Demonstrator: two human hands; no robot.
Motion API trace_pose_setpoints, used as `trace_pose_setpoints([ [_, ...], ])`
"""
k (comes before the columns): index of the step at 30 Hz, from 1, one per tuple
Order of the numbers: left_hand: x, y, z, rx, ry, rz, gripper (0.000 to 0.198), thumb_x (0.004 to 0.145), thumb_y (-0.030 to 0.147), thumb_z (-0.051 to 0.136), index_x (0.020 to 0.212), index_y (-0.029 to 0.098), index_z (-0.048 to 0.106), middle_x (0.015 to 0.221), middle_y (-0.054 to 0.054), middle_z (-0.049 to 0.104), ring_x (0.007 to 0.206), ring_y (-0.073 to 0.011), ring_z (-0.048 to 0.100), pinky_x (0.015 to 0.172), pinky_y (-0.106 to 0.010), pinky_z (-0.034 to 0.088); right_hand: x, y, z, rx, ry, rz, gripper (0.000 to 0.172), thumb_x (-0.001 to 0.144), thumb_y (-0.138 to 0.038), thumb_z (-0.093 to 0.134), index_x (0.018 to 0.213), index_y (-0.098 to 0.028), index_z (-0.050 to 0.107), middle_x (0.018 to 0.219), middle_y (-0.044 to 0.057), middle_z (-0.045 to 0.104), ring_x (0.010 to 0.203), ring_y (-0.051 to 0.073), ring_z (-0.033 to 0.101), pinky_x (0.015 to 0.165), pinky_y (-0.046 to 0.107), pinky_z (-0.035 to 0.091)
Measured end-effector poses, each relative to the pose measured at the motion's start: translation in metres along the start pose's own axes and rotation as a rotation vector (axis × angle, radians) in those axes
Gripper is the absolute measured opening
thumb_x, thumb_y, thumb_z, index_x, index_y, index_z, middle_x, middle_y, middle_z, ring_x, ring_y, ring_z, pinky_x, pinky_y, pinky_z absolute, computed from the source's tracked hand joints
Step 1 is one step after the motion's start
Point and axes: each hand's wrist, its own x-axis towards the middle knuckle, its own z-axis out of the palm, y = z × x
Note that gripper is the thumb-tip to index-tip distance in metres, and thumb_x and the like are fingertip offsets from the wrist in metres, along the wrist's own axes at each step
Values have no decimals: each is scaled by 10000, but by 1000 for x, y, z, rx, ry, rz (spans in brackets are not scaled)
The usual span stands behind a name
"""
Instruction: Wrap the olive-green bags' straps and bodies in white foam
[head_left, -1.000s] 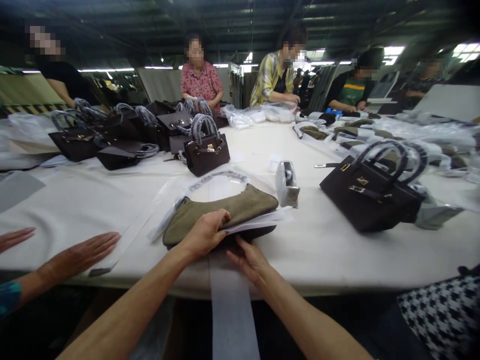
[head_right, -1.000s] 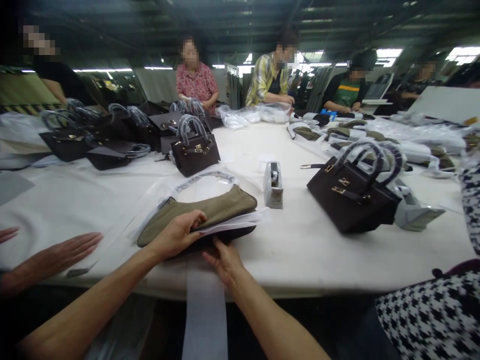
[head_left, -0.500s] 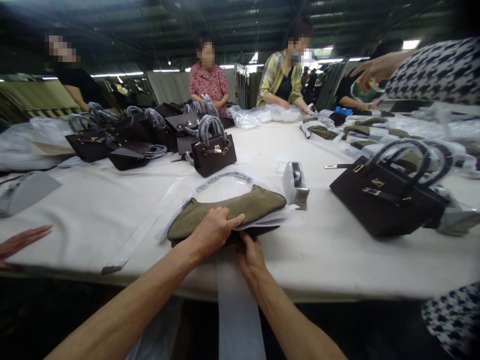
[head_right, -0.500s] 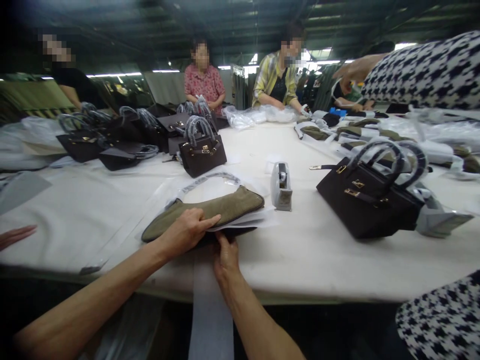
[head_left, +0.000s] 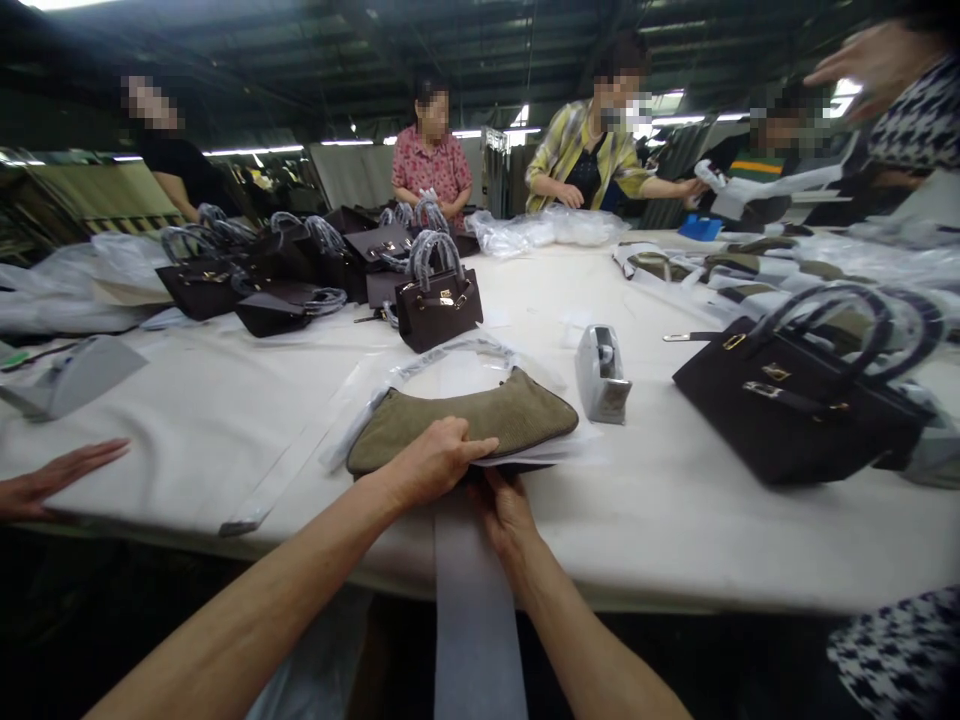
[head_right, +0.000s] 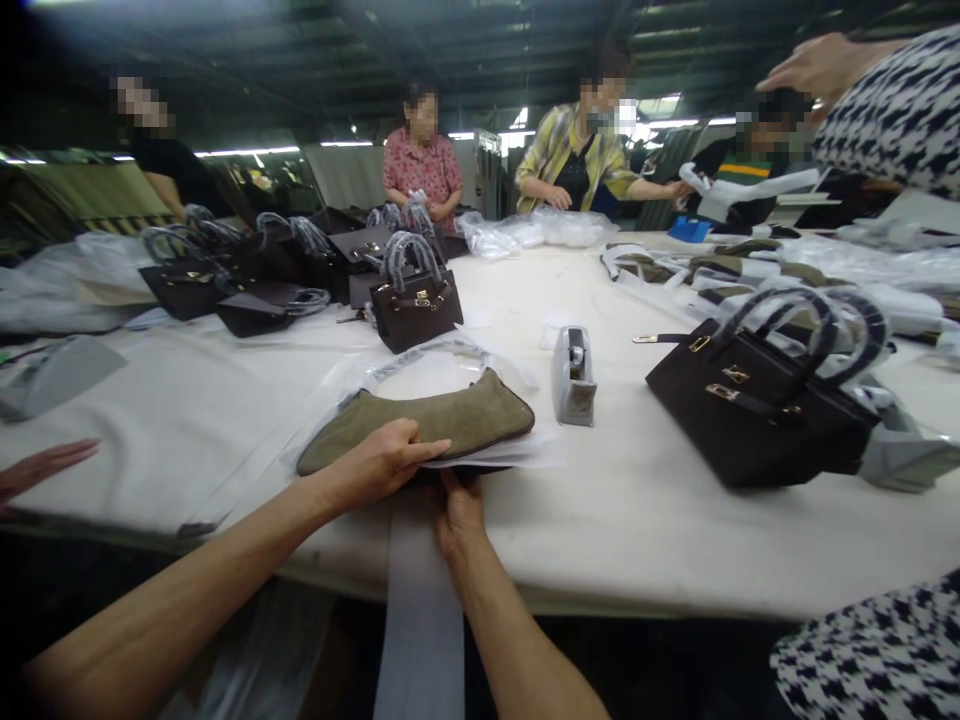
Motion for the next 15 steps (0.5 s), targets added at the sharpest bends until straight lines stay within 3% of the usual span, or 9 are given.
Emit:
trace_pose_setpoints([
  [5, 7, -2, -6, 127, -30, 47, 363, 821, 106, 413, 1138, 228, 541, 758, -27, 466, 690, -156, 435, 649, -281, 383, 12, 3, 6, 4, -6, -3, 307, 532, -156, 706, 825, -200, 625, 707, -21, 662, 692, 173, 604, 571, 288, 501],
  [9, 9, -1, -13, 298, -76, 227, 327, 838, 132, 418, 1149, 180, 509, 811, -58, 516, 731, -187, 444, 658, -322, 387, 15, 14, 8, 5, 36, -27, 227, 575, -168, 650, 795, -203, 606, 670, -27, 647, 696, 163, 598, 597, 291, 512],
  [12, -3, 2, 4, 359, -26, 279, 317, 846, 142, 416, 1154, 158, 488, 817, -66, 531, 731, -194, 450, 654, -339, 389, 16, 25, -2, -6, 72, -18, 124, 599, -173, 599, 716, -207, 577, 633, -34, 626, 693, 145, 591, 611, 274, 517],
  [15, -23, 6, 33, 362, 110, 184, 344, 860, 129, 395, 1198, 164, 449, 769, -48, 522, 713, -176, 459, 719, -360, 393, 18, 34, -16, -39, 99, -10, 83, 593, -149, 567, 650, -205, 545, 589, -34, 605, 654, 138, 577, 600, 271, 523],
])
